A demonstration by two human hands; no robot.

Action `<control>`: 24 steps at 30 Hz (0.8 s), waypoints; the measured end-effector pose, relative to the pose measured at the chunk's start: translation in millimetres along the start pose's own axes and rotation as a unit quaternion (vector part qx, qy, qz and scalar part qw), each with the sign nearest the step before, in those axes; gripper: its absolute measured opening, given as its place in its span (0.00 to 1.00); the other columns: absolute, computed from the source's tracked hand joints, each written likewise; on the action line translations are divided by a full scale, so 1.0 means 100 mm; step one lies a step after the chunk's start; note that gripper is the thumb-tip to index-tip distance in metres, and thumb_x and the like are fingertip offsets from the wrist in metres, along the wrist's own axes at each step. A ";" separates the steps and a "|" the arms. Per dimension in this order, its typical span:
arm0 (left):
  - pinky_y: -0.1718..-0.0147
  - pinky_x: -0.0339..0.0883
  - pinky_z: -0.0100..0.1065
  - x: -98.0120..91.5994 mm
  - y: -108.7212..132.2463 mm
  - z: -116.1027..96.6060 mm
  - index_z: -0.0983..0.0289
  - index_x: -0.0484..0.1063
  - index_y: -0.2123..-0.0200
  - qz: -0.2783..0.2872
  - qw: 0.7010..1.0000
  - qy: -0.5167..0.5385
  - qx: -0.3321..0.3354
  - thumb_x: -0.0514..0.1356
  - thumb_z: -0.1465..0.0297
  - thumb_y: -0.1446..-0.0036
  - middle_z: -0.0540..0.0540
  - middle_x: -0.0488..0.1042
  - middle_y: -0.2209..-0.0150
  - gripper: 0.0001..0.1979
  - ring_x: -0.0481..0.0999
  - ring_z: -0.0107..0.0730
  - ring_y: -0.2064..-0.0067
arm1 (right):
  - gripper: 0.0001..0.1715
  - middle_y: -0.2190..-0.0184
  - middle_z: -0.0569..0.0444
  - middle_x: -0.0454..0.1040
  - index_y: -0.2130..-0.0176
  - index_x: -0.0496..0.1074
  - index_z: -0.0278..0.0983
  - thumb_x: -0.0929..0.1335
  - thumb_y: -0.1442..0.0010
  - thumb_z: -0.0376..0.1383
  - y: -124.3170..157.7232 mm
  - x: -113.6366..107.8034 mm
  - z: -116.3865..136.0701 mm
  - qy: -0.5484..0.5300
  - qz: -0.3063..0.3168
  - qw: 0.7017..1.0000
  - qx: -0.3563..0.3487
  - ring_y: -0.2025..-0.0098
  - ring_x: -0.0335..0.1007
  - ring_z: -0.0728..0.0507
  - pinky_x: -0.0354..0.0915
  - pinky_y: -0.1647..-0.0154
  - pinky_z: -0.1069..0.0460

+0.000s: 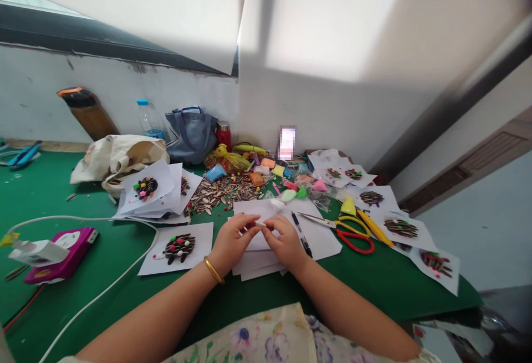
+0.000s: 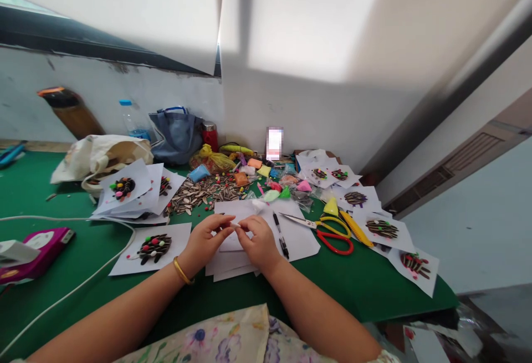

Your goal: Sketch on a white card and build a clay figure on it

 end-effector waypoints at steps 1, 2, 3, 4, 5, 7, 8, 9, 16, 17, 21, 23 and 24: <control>0.65 0.69 0.33 0.00 0.00 0.02 0.60 0.75 0.56 -0.004 1.000 0.001 -0.013 0.61 0.63 0.42 0.52 0.77 0.65 0.12 0.74 0.31 0.65 | 0.08 0.70 0.53 0.72 0.67 0.73 0.38 0.66 0.37 0.37 0.00 0.00 0.00 0.003 0.000 1.000 0.001 0.64 0.67 0.45 0.64 0.60 0.49; 0.67 0.69 0.32 0.00 0.01 0.03 0.60 0.75 0.57 -0.008 1.000 -0.002 -0.023 0.62 0.63 0.43 0.52 0.77 0.66 0.12 0.74 0.31 0.67 | 0.08 0.69 0.53 0.72 0.67 0.73 0.38 0.66 0.37 0.37 0.00 0.00 -0.01 0.005 0.001 1.000 0.002 0.64 0.67 0.45 0.64 0.60 0.49; 0.67 0.68 0.32 0.00 0.01 0.04 0.61 0.75 0.59 -0.012 1.000 -0.008 -0.028 0.62 0.62 0.43 0.51 0.77 0.67 0.11 0.74 0.30 0.68 | 0.08 0.69 0.53 0.72 0.67 0.73 0.38 0.66 0.37 0.37 0.00 0.01 -0.01 0.007 0.001 1.000 0.002 0.64 0.67 0.45 0.64 0.60 0.49; 0.67 0.68 0.32 0.00 0.01 0.04 0.61 0.76 0.62 -0.013 0.999 -0.018 -0.027 0.63 0.62 0.43 0.51 0.77 0.68 0.10 0.74 0.30 0.68 | 0.08 0.69 0.53 0.73 0.66 0.73 0.38 0.66 0.37 0.37 0.00 0.01 -0.01 0.009 0.002 1.000 0.002 0.64 0.67 0.44 0.64 0.60 0.49; 0.67 0.68 0.32 0.00 0.01 0.03 0.61 0.76 0.64 -0.013 0.999 -0.027 -0.023 0.62 0.61 0.43 0.51 0.77 0.68 0.09 0.74 0.30 0.68 | 0.08 0.69 0.53 0.73 0.66 0.73 0.38 0.66 0.37 0.37 0.00 0.01 0.00 0.011 0.002 1.000 0.001 0.64 0.67 0.45 0.64 0.61 0.49; 0.67 0.68 0.31 0.00 0.01 0.01 0.60 0.77 0.66 -0.009 0.999 -0.038 -0.012 0.62 0.62 0.42 0.51 0.78 0.68 0.09 0.74 0.31 0.68 | 0.08 0.70 0.53 0.72 0.66 0.73 0.38 0.66 0.37 0.37 0.00 0.01 0.00 0.015 0.001 1.000 0.000 0.64 0.67 0.45 0.64 0.61 0.49; 0.67 0.68 0.31 0.00 0.01 0.01 0.60 0.77 0.66 -0.009 0.999 -0.040 -0.012 0.61 0.62 0.42 0.51 0.78 0.68 0.09 0.74 0.31 0.67 | 0.08 0.70 0.53 0.72 0.67 0.73 0.38 0.66 0.37 0.37 0.00 0.01 0.01 0.016 0.001 1.000 0.000 0.64 0.67 0.45 0.63 0.61 0.49; 0.67 0.68 0.31 0.00 0.01 0.01 0.60 0.77 0.64 -0.012 0.999 -0.040 -0.013 0.61 0.62 0.42 0.52 0.78 0.67 0.08 0.74 0.31 0.67 | 0.08 0.70 0.53 0.72 0.67 0.73 0.38 0.66 0.37 0.37 0.00 0.01 0.01 0.017 -0.001 1.000 0.001 0.64 0.67 0.45 0.63 0.61 0.49; 0.66 0.66 0.32 -0.01 0.00 0.03 0.61 0.77 0.68 -0.004 0.998 -0.060 -0.020 0.60 0.63 0.40 0.52 0.78 0.69 0.10 0.75 0.32 0.66 | 0.09 0.71 0.54 0.71 0.67 0.72 0.38 0.66 0.36 0.38 -0.01 0.02 0.03 0.019 0.007 1.000 -0.001 0.65 0.66 0.45 0.62 0.61 0.49; 0.65 0.66 0.32 -0.01 0.00 0.03 0.61 0.77 0.68 -0.004 0.998 -0.058 -0.020 0.60 0.63 0.40 0.52 0.78 0.68 0.10 0.75 0.32 0.66 | 0.09 0.71 0.54 0.71 0.67 0.72 0.38 0.66 0.36 0.38 -0.01 0.02 0.03 0.019 0.007 1.000 -0.002 0.65 0.66 0.45 0.62 0.61 0.49; 0.65 0.68 0.32 0.00 0.00 0.05 0.60 0.77 0.60 -0.007 0.999 -0.021 -0.023 0.59 0.63 0.40 0.54 0.78 0.63 0.10 0.75 0.32 0.63 | 0.08 0.70 0.54 0.71 0.67 0.72 0.38 0.66 0.36 0.38 0.00 0.03 0.01 0.019 0.006 1.000 0.000 0.64 0.66 0.45 0.63 0.61 0.49; 0.66 0.67 0.32 0.01 0.00 0.04 0.61 0.77 0.62 0.001 1.000 -0.013 -0.020 0.60 0.62 0.41 0.53 0.77 0.65 0.10 0.74 0.31 0.65 | 0.07 0.70 0.54 0.71 0.66 0.72 0.38 0.66 0.37 0.37 0.00 0.04 0.01 0.019 0.011 1.000 -0.004 0.64 0.66 0.45 0.63 0.61 0.49; 0.66 0.67 0.32 0.02 -0.01 0.03 0.61 0.77 0.65 0.004 1.000 -0.015 -0.021 0.61 0.61 0.41 0.53 0.77 0.67 0.10 0.73 0.31 0.67 | 0.06 0.70 0.53 0.71 0.66 0.72 0.38 0.66 0.37 0.36 0.00 0.03 0.01 0.019 0.011 1.000 -0.005 0.64 0.66 0.44 0.63 0.60 0.49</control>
Point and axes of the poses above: each hand's wrist, its own y-axis away from the middle knuckle, its own x-axis out of the palm, z = x × y, the point moved 6 cm from there along -y, towards the middle knuckle
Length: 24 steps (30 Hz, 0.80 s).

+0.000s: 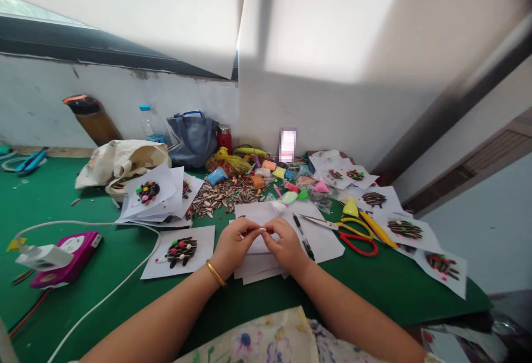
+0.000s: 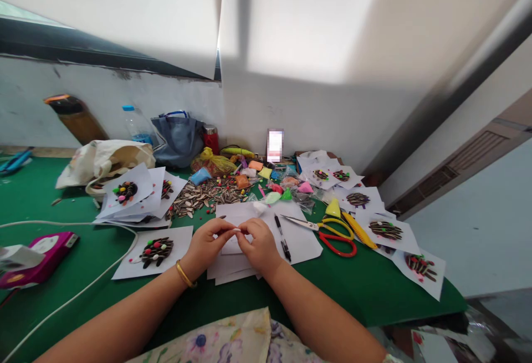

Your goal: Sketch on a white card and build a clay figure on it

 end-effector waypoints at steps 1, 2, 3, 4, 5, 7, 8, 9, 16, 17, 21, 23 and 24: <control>0.67 0.66 0.32 0.00 -0.01 -0.01 0.61 0.77 0.67 0.000 1.000 -0.001 -0.004 0.61 0.61 0.42 0.52 0.76 0.69 0.10 0.73 0.31 0.68 | 0.05 0.69 0.53 0.71 0.65 0.72 0.38 0.66 0.38 0.36 0.00 0.00 0.00 0.000 -0.002 1.000 0.001 0.64 0.67 0.44 0.63 0.60 0.49; 0.67 0.66 0.32 0.00 -0.01 -0.01 0.62 0.77 0.69 -0.001 1.000 0.002 -0.012 0.61 0.60 0.42 0.52 0.76 0.70 0.11 0.72 0.31 0.68 | 0.05 0.69 0.53 0.71 0.65 0.72 0.38 0.67 0.38 0.36 0.00 -0.01 0.00 0.000 -0.005 1.000 0.002 0.63 0.67 0.44 0.63 0.59 0.49; 0.67 0.66 0.32 0.00 -0.02 0.00 0.62 0.77 0.69 -0.001 1.000 0.009 -0.020 0.61 0.60 0.42 0.52 0.76 0.70 0.12 0.72 0.31 0.68 | 0.04 0.68 0.53 0.71 0.64 0.72 0.38 0.67 0.38 0.37 0.00 -0.01 0.00 -0.002 -0.006 1.000 0.004 0.63 0.67 0.44 0.63 0.59 0.49; 0.67 0.66 0.32 0.00 -0.02 0.00 0.62 0.76 0.68 0.003 0.999 0.019 -0.027 0.61 0.59 0.42 0.52 0.76 0.70 0.12 0.73 0.31 0.68 | 0.05 0.68 0.53 0.72 0.64 0.72 0.38 0.67 0.38 0.37 0.00 -0.01 0.00 -0.005 -0.004 1.000 0.005 0.63 0.67 0.44 0.63 0.59 0.49; 0.68 0.66 0.32 0.01 -0.02 0.01 0.62 0.76 0.68 0.008 0.999 0.030 -0.031 0.60 0.59 0.42 0.53 0.77 0.69 0.13 0.73 0.31 0.68 | 0.05 0.68 0.53 0.72 0.64 0.72 0.38 0.67 0.38 0.38 -0.01 -0.01 0.00 -0.008 0.000 1.000 0.006 0.63 0.67 0.44 0.63 0.59 0.49; 0.67 0.67 0.32 0.02 -0.01 0.02 0.62 0.77 0.65 0.010 0.998 0.046 -0.031 0.60 0.58 0.42 0.53 0.77 0.68 0.14 0.73 0.31 0.68 | 0.07 0.69 0.54 0.72 0.65 0.73 0.39 0.66 0.37 0.38 -0.01 -0.01 -0.01 -0.013 0.006 1.000 0.005 0.63 0.67 0.45 0.63 0.59 0.49; 0.67 0.67 0.32 0.01 -0.01 0.03 0.62 0.77 0.63 0.006 0.998 0.050 -0.026 0.60 0.58 0.42 0.53 0.77 0.67 0.14 0.73 0.31 0.68 | 0.07 0.69 0.54 0.72 0.65 0.73 0.39 0.66 0.36 0.37 -0.01 -0.01 -0.01 -0.012 0.005 1.000 0.005 0.64 0.67 0.45 0.63 0.60 0.49; 0.66 0.68 0.32 0.01 0.00 0.03 0.62 0.77 0.61 0.004 0.999 0.050 -0.018 0.60 0.58 0.42 0.53 0.77 0.66 0.13 0.73 0.31 0.67 | 0.07 0.70 0.54 0.72 0.66 0.72 0.38 0.66 0.36 0.37 -0.01 0.00 -0.02 -0.010 0.004 1.000 0.004 0.64 0.67 0.45 0.63 0.60 0.49; 0.65 0.66 0.33 0.00 -0.03 0.05 0.62 0.76 0.68 0.003 0.998 0.042 -0.047 0.60 0.61 0.42 0.53 0.76 0.69 0.11 0.72 0.32 0.66 | 0.05 0.67 0.53 0.71 0.61 0.72 0.39 0.68 0.40 0.35 0.01 0.01 -0.01 0.005 -0.006 1.000 -0.003 0.62 0.67 0.44 0.64 0.58 0.48; 0.66 0.66 0.32 0.00 -0.03 0.06 0.63 0.76 0.68 0.005 0.995 0.072 -0.067 0.60 0.60 0.42 0.53 0.75 0.70 0.12 0.72 0.32 0.67 | 0.09 0.66 0.53 0.71 0.58 0.72 0.39 0.69 0.41 0.36 0.01 -0.01 -0.01 0.004 -0.013 1.000 -0.002 0.61 0.67 0.43 0.64 0.57 0.47; 0.69 0.66 0.31 0.07 -0.02 0.05 0.65 0.74 0.68 0.051 0.975 0.183 -0.117 0.59 0.58 0.43 0.52 0.73 0.71 0.15 0.71 0.30 0.69 | 0.19 0.60 0.51 0.71 0.50 0.70 0.42 0.71 0.41 0.38 0.02 -0.05 0.01 -0.007 -0.024 1.000 -0.016 0.58 0.68 0.42 0.65 0.53 0.45; 0.69 0.66 0.31 0.09 -0.01 0.02 0.65 0.74 0.68 0.073 0.970 0.200 -0.122 0.60 0.58 0.44 0.52 0.72 0.71 0.15 0.70 0.30 0.69 | 0.15 0.59 0.51 0.71 0.52 0.72 0.42 0.70 0.40 0.38 0.02 -0.05 0.04 -0.012 -0.020 0.999 -0.025 0.56 0.68 0.42 0.65 0.52 0.45; 0.69 0.66 0.30 0.10 -0.01 0.00 0.65 0.74 0.68 0.081 0.968 0.204 -0.121 0.60 0.58 0.44 0.52 0.72 0.71 0.15 0.69 0.29 0.69 | 0.13 0.59 0.51 0.71 0.53 0.72 0.42 0.69 0.39 0.38 0.02 -0.05 0.04 -0.013 -0.017 0.999 -0.028 0.55 0.67 0.42 0.65 0.51 0.45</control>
Point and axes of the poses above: each hand's wrist, its own y-axis away from the middle knuckle, its own x-axis out of the palm, z = x × y, the point moved 6 cm from there along -y, towards the middle knuckle
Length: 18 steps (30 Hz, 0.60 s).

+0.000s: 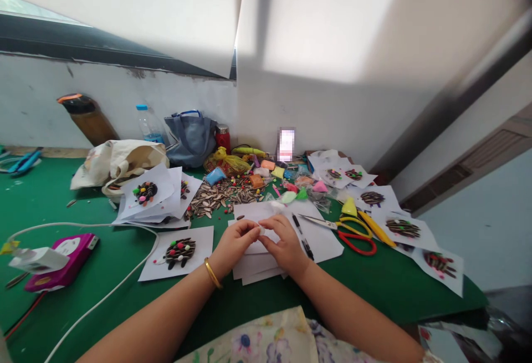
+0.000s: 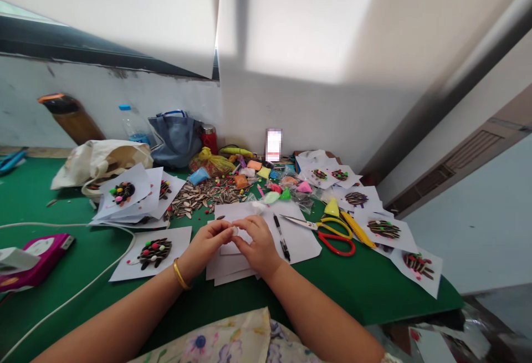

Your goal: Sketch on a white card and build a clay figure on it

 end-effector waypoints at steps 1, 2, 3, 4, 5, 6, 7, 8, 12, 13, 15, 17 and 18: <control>0.69 0.65 0.30 0.01 0.00 -0.01 0.65 0.74 0.67 0.006 1.000 0.004 -0.001 0.60 0.58 0.45 0.52 0.72 0.71 0.15 0.69 0.29 0.69 | 0.12 0.59 0.51 0.71 0.54 0.73 0.42 0.69 0.39 0.38 0.00 0.00 0.01 -0.002 0.003 1.000 -0.001 0.55 0.67 0.42 0.65 0.51 0.45; 0.69 0.65 0.30 0.02 0.01 -0.02 0.65 0.74 0.67 0.011 1.000 0.008 -0.004 0.60 0.58 0.45 0.52 0.72 0.71 0.15 0.69 0.29 0.69 | 0.11 0.59 0.50 0.72 0.54 0.73 0.42 0.69 0.38 0.38 0.00 0.00 0.01 -0.005 0.006 1.000 -0.002 0.54 0.67 0.42 0.65 0.51 0.45; 0.70 0.65 0.30 0.02 0.01 -0.02 0.65 0.74 0.66 0.013 1.000 0.013 -0.008 0.60 0.58 0.44 0.51 0.72 0.70 0.15 0.69 0.29 0.69 | 0.10 0.60 0.50 0.72 0.55 0.73 0.42 0.69 0.38 0.38 0.00 0.00 0.02 -0.008 0.008 1.000 -0.002 0.54 0.67 0.41 0.65 0.51 0.45; 0.70 0.65 0.30 0.02 0.02 -0.01 0.64 0.74 0.66 0.016 1.000 0.016 -0.013 0.60 0.57 0.44 0.51 0.72 0.71 0.15 0.69 0.29 0.70 | 0.10 0.60 0.50 0.71 0.55 0.74 0.42 0.69 0.39 0.38 0.00 0.00 0.02 -0.010 0.008 1.000 -0.001 0.55 0.67 0.41 0.66 0.51 0.45; 0.70 0.64 0.30 0.02 0.02 -0.01 0.64 0.74 0.66 0.019 1.000 0.015 -0.017 0.59 0.57 0.44 0.51 0.72 0.71 0.15 0.69 0.28 0.70 | 0.10 0.60 0.50 0.71 0.55 0.73 0.42 0.69 0.39 0.38 0.00 0.00 0.01 -0.011 0.008 1.000 -0.001 0.55 0.67 0.42 0.66 0.52 0.45; 0.71 0.64 0.30 0.03 0.02 0.00 0.64 0.74 0.68 0.022 1.000 0.010 -0.020 0.59 0.56 0.44 0.50 0.72 0.72 0.16 0.68 0.28 0.71 | 0.10 0.60 0.50 0.71 0.55 0.74 0.42 0.69 0.39 0.38 0.00 0.01 0.01 -0.012 0.006 1.000 -0.002 0.55 0.67 0.42 0.66 0.52 0.45; 0.71 0.63 0.30 0.03 0.02 0.00 0.65 0.74 0.70 0.026 0.999 0.002 -0.022 0.59 0.56 0.44 0.50 0.70 0.74 0.17 0.67 0.28 0.71 | 0.10 0.60 0.50 0.71 0.55 0.74 0.42 0.69 0.39 0.38 0.01 0.01 0.01 -0.011 0.005 1.000 -0.004 0.55 0.67 0.42 0.66 0.52 0.46; 0.71 0.62 0.30 0.03 0.02 0.01 0.65 0.73 0.72 0.031 0.999 -0.006 -0.022 0.59 0.55 0.45 0.49 0.69 0.75 0.18 0.67 0.28 0.71 | 0.11 0.60 0.50 0.71 0.54 0.73 0.42 0.69 0.39 0.37 0.01 0.01 0.01 -0.010 0.003 1.000 -0.007 0.55 0.67 0.42 0.66 0.52 0.46; 0.71 0.60 0.30 0.04 0.02 0.05 0.65 0.71 0.74 0.042 0.999 -0.009 -0.031 0.61 0.54 0.46 0.48 0.68 0.76 0.18 0.65 0.28 0.72 | 0.13 0.60 0.50 0.70 0.53 0.74 0.42 0.69 0.39 0.36 0.02 0.03 0.01 -0.004 0.014 1.000 -0.014 0.55 0.67 0.42 0.66 0.53 0.46; 0.71 0.60 0.30 0.04 0.01 0.05 0.65 0.72 0.73 0.044 0.998 -0.007 -0.034 0.61 0.54 0.47 0.48 0.68 0.76 0.18 0.65 0.28 0.72 | 0.12 0.60 0.51 0.70 0.53 0.74 0.43 0.69 0.39 0.36 0.02 0.04 0.02 -0.004 0.017 1.000 -0.014 0.56 0.67 0.42 0.66 0.53 0.46; 0.71 0.59 0.30 0.03 0.01 0.05 0.65 0.73 0.73 0.044 0.998 -0.007 -0.037 0.62 0.54 0.47 0.48 0.69 0.76 0.18 0.66 0.28 0.72 | 0.11 0.61 0.51 0.70 0.55 0.75 0.42 0.69 0.39 0.36 0.01 0.03 0.02 -0.007 0.019 1.000 -0.014 0.56 0.67 0.42 0.66 0.54 0.46; 0.70 0.60 0.30 0.02 0.01 0.04 0.65 0.74 0.73 0.041 0.999 -0.004 -0.035 0.62 0.55 0.48 0.49 0.69 0.75 0.18 0.66 0.28 0.71 | 0.10 0.61 0.51 0.70 0.56 0.75 0.41 0.69 0.39 0.36 0.01 0.03 0.02 -0.011 0.018 1.000 -0.014 0.56 0.67 0.42 0.65 0.54 0.46; 0.70 0.60 0.30 0.02 0.01 0.04 0.65 0.74 0.73 0.040 0.999 -0.001 -0.034 0.62 0.55 0.48 0.49 0.70 0.75 0.18 0.66 0.28 0.71 | 0.10 0.61 0.51 0.70 0.56 0.74 0.41 0.69 0.39 0.35 0.01 0.04 0.02 -0.013 0.020 1.000 -0.015 0.56 0.67 0.42 0.65 0.54 0.46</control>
Point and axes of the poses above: each hand's wrist, its own y-axis away from the middle knuckle, its own x-axis out of the palm, z = x × y, the point moved 6 cm from there along -y, towards the middle knuckle
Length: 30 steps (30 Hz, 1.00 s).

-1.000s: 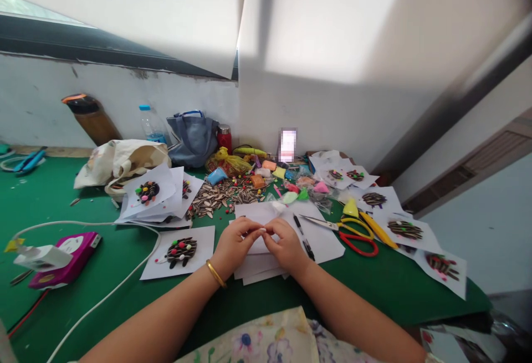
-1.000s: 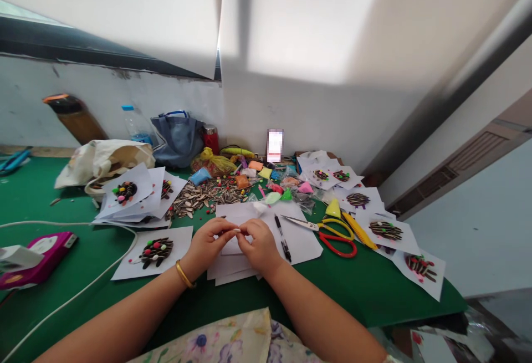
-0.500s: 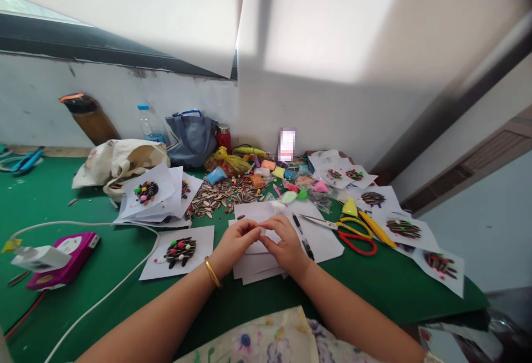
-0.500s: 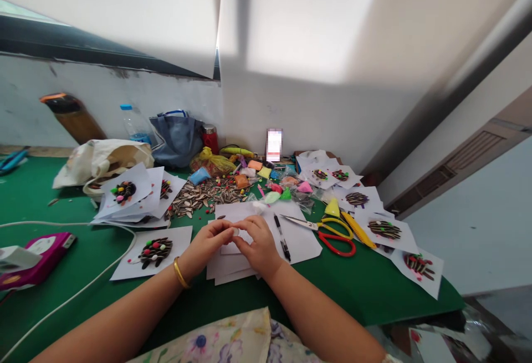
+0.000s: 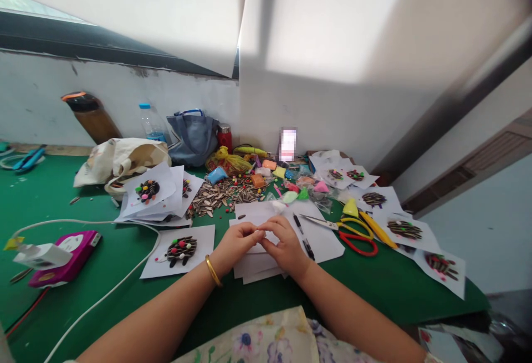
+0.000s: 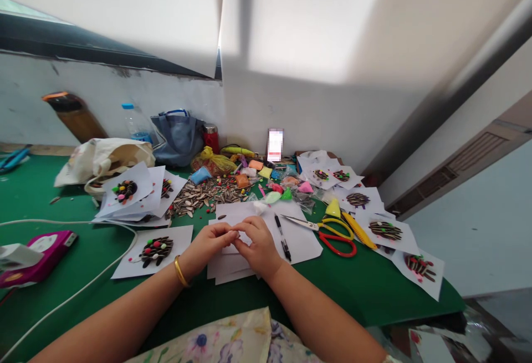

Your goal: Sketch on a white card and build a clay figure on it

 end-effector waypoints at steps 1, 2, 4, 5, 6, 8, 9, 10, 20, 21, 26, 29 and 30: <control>0.70 0.60 0.30 0.00 0.00 -0.01 0.65 0.74 0.73 0.000 1.000 0.002 0.001 0.63 0.55 0.48 0.49 0.70 0.75 0.18 0.66 0.28 0.71 | 0.10 0.61 0.51 0.70 0.56 0.74 0.41 0.69 0.40 0.35 0.00 0.00 0.00 -0.001 0.001 1.000 -0.001 0.56 0.67 0.43 0.65 0.54 0.46; 0.70 0.59 0.30 0.00 0.00 -0.01 0.66 0.73 0.74 0.000 1.000 0.003 0.001 0.63 0.55 0.48 0.49 0.70 0.75 0.18 0.66 0.28 0.71 | 0.10 0.61 0.51 0.70 0.56 0.74 0.41 0.70 0.40 0.35 0.00 0.01 0.00 -0.001 0.001 1.000 -0.002 0.57 0.66 0.43 0.65 0.54 0.47; 0.70 0.59 0.30 0.00 0.00 -0.02 0.66 0.73 0.74 0.000 1.000 0.003 -0.001 0.63 0.55 0.49 0.49 0.69 0.76 0.18 0.65 0.28 0.71 | 0.09 0.62 0.51 0.70 0.56 0.74 0.41 0.70 0.39 0.36 0.00 0.00 0.01 0.000 -0.003 1.000 -0.005 0.57 0.66 0.43 0.65 0.55 0.47; 0.70 0.59 0.30 -0.01 0.00 -0.02 0.66 0.73 0.74 -0.001 1.000 0.003 -0.004 0.63 0.55 0.48 0.49 0.69 0.76 0.18 0.65 0.28 0.71 | 0.09 0.62 0.51 0.70 0.57 0.74 0.41 0.70 0.39 0.36 0.00 0.00 0.01 0.001 -0.007 1.000 -0.006 0.57 0.66 0.43 0.65 0.55 0.46; 0.70 0.58 0.30 0.00 0.00 -0.02 0.66 0.73 0.74 -0.001 1.000 0.003 -0.007 0.62 0.55 0.48 0.49 0.69 0.76 0.18 0.65 0.28 0.71 | 0.09 0.62 0.51 0.70 0.57 0.74 0.41 0.70 0.39 0.36 0.00 0.00 0.01 0.002 -0.010 1.000 -0.008 0.57 0.66 0.43 0.65 0.55 0.46; 0.71 0.58 0.30 0.00 0.01 -0.03 0.66 0.73 0.73 0.002 1.000 0.004 -0.011 0.61 0.54 0.47 0.50 0.68 0.76 0.19 0.65 0.28 0.71 | 0.08 0.62 0.51 0.70 0.57 0.74 0.41 0.70 0.39 0.36 0.00 -0.01 0.01 0.001 -0.012 1.000 -0.010 0.58 0.66 0.43 0.65 0.55 0.46; 0.71 0.58 0.30 0.00 0.01 -0.03 0.66 0.73 0.74 0.003 1.000 0.003 -0.012 0.60 0.53 0.46 0.50 0.68 0.76 0.20 0.65 0.28 0.71 | 0.08 0.62 0.51 0.70 0.57 0.74 0.41 0.70 0.39 0.36 0.00 -0.01 0.00 0.001 -0.011 1.000 -0.010 0.58 0.66 0.43 0.65 0.55 0.46; 0.71 0.58 0.30 0.00 0.00 -0.03 0.66 0.73 0.74 0.004 1.000 0.002 -0.012 0.60 0.53 0.46 0.50 0.68 0.76 0.20 0.64 0.28 0.72 | 0.08 0.62 0.51 0.70 0.57 0.74 0.41 0.70 0.39 0.36 0.00 -0.01 0.00 0.001 -0.009 1.000 -0.009 0.58 0.66 0.43 0.65 0.55 0.46; 0.70 0.60 0.30 -0.03 -0.01 0.01 0.66 0.75 0.71 -0.022 1.000 -0.007 0.002 0.61 0.54 0.46 0.51 0.70 0.75 0.19 0.66 0.29 0.71 | 0.09 0.62 0.51 0.71 0.57 0.74 0.41 0.69 0.38 0.39 0.00 -0.05 -0.03 0.007 -0.021 1.000 0.003 0.56 0.67 0.42 0.65 0.53 0.46; 0.69 0.61 0.31 -0.04 -0.01 0.01 0.65 0.75 0.71 -0.029 0.999 -0.014 0.004 0.61 0.54 0.47 0.51 0.72 0.74 0.18 0.67 0.30 0.70 | 0.11 0.61 0.50 0.71 0.56 0.73 0.41 0.69 0.38 0.40 0.00 -0.05 -0.03 0.004 -0.020 1.000 0.006 0.56 0.67 0.42 0.65 0.53 0.46; 0.66 0.63 0.33 -0.07 -0.03 0.00 0.65 0.75 0.70 -0.055 0.996 -0.059 0.031 0.61 0.55 0.46 0.53 0.74 0.70 0.17 0.70 0.33 0.67 | 0.15 0.63 0.50 0.71 0.56 0.72 0.39 0.69 0.39 0.45 -0.01 -0.04 -0.04 -0.019 -0.004 1.000 0.018 0.59 0.67 0.42 0.64 0.55 0.46; 0.66 0.63 0.33 -0.08 -0.03 -0.02 0.65 0.73 0.71 -0.063 0.993 -0.087 0.052 0.60 0.55 0.45 0.53 0.72 0.71 0.17 0.70 0.32 0.68 | 0.10 0.68 0.53 0.71 0.65 0.71 0.38 0.65 0.35 0.41 -0.02 -0.04 -0.04 -0.010 -0.008 0.999 0.032 0.62 0.66 0.44 0.63 0.58 0.47; 0.66 0.63 0.33 -0.08 -0.03 -0.02 0.64 0.73 0.71 -0.066 0.991 -0.098 0.060 0.59 0.56 0.44 0.53 0.72 0.71 0.17 0.69 0.32 0.68 | 0.10 0.69 0.53 0.70 0.67 0.71 0.38 0.65 0.35 0.40 -0.03 -0.05 -0.04 -0.007 -0.011 0.999 0.036 0.63 0.66 0.44 0.63 0.59 0.48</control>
Point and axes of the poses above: each hand's wrist, its own y-axis away from the middle knuckle, its own x-axis out of the palm, z = x × y, the point moved 6 cm from there along -y, towards the middle knuckle
